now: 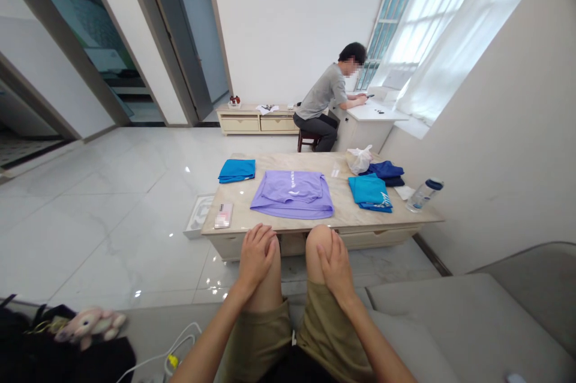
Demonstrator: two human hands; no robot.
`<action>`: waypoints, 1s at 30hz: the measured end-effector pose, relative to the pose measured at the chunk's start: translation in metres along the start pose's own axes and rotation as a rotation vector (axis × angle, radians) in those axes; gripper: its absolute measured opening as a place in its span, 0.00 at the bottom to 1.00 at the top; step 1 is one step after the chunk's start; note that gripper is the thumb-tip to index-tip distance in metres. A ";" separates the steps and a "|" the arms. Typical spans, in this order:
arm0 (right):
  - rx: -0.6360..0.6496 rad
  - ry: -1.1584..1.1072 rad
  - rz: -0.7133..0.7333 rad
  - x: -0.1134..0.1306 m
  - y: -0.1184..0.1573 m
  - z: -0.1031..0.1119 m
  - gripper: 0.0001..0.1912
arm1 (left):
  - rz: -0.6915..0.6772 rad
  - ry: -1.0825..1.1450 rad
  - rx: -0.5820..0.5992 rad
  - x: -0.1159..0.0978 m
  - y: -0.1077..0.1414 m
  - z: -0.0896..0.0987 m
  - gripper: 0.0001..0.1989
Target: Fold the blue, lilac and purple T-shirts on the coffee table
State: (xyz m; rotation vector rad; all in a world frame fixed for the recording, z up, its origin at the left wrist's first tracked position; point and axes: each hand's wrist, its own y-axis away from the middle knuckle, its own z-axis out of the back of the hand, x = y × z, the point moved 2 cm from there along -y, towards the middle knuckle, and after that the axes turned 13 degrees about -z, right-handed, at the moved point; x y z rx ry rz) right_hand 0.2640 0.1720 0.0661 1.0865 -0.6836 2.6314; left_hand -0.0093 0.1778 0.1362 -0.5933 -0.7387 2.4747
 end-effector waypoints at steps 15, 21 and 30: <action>0.060 -0.097 -0.074 0.001 0.009 0.019 0.40 | -0.032 -0.050 0.061 -0.006 0.029 0.003 0.24; 0.211 -0.138 -0.210 -0.014 0.006 0.027 0.38 | 0.006 0.032 0.100 -0.002 0.027 0.001 0.25; 0.422 -0.218 -0.357 -0.073 -0.124 -0.027 0.30 | 0.458 0.344 0.117 0.143 -0.053 -0.071 0.19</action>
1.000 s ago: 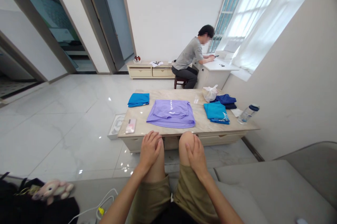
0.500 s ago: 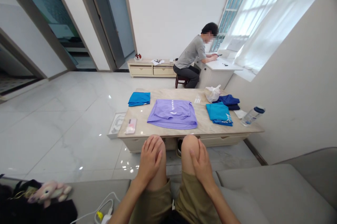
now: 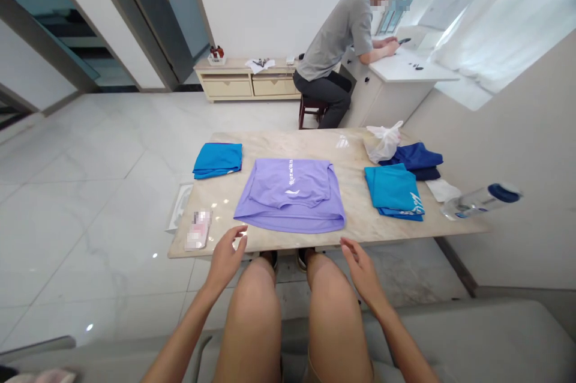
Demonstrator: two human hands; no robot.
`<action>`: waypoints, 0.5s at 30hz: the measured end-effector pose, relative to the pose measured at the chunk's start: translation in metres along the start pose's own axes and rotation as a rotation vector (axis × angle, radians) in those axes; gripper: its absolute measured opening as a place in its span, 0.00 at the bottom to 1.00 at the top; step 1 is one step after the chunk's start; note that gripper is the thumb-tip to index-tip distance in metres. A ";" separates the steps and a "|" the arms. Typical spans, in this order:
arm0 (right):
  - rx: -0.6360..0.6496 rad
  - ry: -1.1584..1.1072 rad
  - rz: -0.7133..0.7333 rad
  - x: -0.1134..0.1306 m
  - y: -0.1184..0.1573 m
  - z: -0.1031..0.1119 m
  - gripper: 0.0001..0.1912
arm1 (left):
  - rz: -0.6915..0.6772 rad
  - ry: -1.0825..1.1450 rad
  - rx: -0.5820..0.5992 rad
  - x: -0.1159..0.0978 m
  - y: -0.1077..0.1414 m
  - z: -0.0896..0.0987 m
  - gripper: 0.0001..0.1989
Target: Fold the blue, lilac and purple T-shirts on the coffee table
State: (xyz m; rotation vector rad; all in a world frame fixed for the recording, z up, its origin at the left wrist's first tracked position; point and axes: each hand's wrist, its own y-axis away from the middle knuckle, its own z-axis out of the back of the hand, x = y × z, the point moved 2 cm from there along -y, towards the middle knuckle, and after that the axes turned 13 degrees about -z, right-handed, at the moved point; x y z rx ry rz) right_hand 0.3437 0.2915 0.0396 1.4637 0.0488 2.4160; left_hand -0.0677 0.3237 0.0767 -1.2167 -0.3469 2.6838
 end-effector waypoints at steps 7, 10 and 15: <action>-0.090 0.330 0.342 0.008 -0.149 -0.034 0.21 | -0.238 -0.167 0.196 0.059 -0.105 -0.073 0.17; -0.064 0.433 0.394 0.006 -0.183 -0.051 0.20 | -0.254 -0.236 0.245 0.069 -0.123 -0.101 0.19; -0.056 0.502 0.436 0.006 -0.213 -0.060 0.14 | -0.245 -0.312 0.251 0.071 -0.144 -0.120 0.08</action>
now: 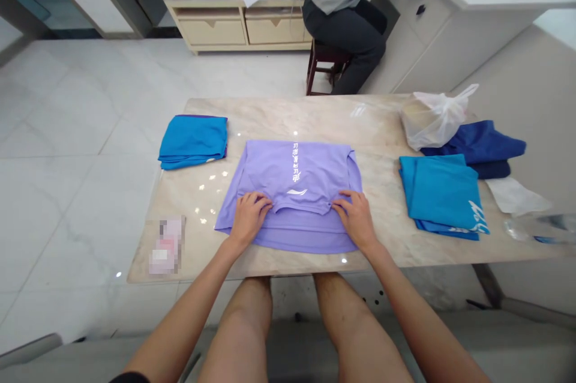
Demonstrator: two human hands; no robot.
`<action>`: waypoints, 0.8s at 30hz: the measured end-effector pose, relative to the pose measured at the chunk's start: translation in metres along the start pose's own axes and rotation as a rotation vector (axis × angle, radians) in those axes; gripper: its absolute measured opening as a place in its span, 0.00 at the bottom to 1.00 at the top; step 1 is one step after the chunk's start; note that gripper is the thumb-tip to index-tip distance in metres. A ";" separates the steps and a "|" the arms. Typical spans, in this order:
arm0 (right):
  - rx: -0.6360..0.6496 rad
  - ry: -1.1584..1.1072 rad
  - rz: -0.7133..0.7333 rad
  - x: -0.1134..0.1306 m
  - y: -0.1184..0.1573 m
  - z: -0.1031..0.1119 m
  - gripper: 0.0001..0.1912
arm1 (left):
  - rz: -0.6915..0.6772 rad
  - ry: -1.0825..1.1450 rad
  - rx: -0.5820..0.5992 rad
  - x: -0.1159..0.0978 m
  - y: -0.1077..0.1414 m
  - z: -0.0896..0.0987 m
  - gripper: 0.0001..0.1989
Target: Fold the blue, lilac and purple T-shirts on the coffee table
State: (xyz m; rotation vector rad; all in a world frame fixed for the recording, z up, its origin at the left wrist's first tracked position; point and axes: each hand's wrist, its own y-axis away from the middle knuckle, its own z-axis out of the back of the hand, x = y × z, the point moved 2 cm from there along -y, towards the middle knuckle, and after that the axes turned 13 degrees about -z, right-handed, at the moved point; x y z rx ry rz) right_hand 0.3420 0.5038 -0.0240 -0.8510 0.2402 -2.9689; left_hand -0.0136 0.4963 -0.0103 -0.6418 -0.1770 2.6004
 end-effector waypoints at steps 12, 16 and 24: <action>0.112 -0.262 -0.205 0.057 0.112 0.076 0.27 | 0.165 0.132 -0.149 -0.076 0.099 0.085 0.18; 0.256 -0.576 -0.455 0.079 0.217 0.112 0.31 | 0.193 0.385 -0.122 -0.156 0.190 0.108 0.20; -0.139 -0.431 -0.291 0.128 0.300 0.106 0.29 | 0.043 0.246 -0.280 -0.197 0.217 0.116 0.19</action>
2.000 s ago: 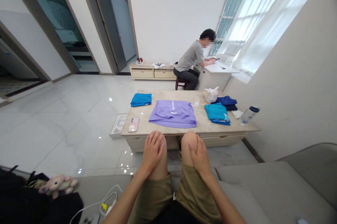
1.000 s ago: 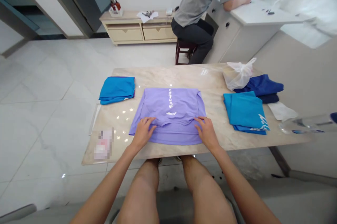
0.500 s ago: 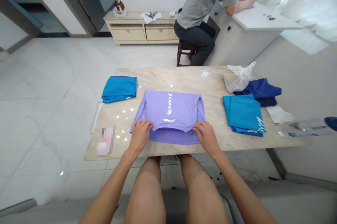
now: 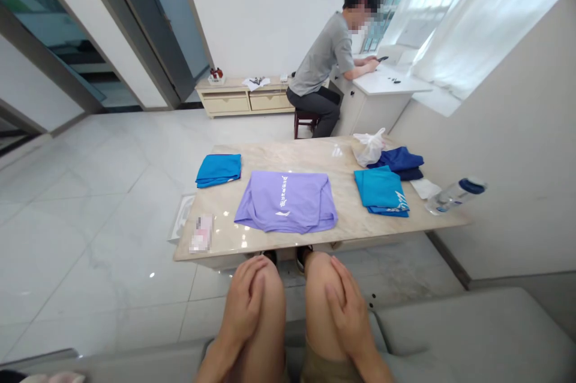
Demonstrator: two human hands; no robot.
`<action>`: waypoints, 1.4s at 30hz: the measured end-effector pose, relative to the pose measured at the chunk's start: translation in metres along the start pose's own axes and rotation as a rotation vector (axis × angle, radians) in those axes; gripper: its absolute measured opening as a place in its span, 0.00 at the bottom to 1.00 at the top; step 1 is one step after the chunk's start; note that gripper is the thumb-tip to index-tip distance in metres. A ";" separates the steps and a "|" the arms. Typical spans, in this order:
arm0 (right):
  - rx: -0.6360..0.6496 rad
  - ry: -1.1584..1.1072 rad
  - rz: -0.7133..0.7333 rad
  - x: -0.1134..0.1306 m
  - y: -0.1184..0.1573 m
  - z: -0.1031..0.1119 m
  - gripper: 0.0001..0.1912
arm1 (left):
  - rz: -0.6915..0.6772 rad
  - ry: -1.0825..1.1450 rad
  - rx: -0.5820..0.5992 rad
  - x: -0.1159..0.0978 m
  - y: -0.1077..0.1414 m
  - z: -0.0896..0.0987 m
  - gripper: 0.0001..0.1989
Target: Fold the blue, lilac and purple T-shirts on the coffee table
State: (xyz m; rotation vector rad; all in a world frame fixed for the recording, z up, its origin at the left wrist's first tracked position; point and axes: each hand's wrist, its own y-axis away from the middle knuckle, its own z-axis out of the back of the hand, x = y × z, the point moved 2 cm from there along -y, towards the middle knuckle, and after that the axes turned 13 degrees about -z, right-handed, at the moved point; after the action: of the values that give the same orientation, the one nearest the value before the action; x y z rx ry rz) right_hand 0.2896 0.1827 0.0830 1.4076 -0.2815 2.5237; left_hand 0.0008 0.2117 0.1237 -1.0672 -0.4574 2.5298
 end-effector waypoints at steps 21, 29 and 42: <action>-0.181 0.005 -0.046 -0.018 -0.006 0.012 0.39 | -0.104 -0.374 0.238 -0.057 0.015 0.009 0.14; -0.159 -0.067 -0.086 -0.040 -0.002 0.018 0.32 | 0.010 -0.140 0.434 -0.025 -0.100 -0.082 0.19; -0.084 -0.055 -0.144 -0.066 0.003 0.044 0.25 | 0.059 -0.139 0.641 0.016 -0.217 -0.273 0.31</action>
State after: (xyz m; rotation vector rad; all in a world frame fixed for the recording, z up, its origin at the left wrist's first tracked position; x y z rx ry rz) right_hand 0.3582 0.1596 0.0494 1.4140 -0.2815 2.3333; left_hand 0.2325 0.4525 0.0249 -0.6654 0.3466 2.5262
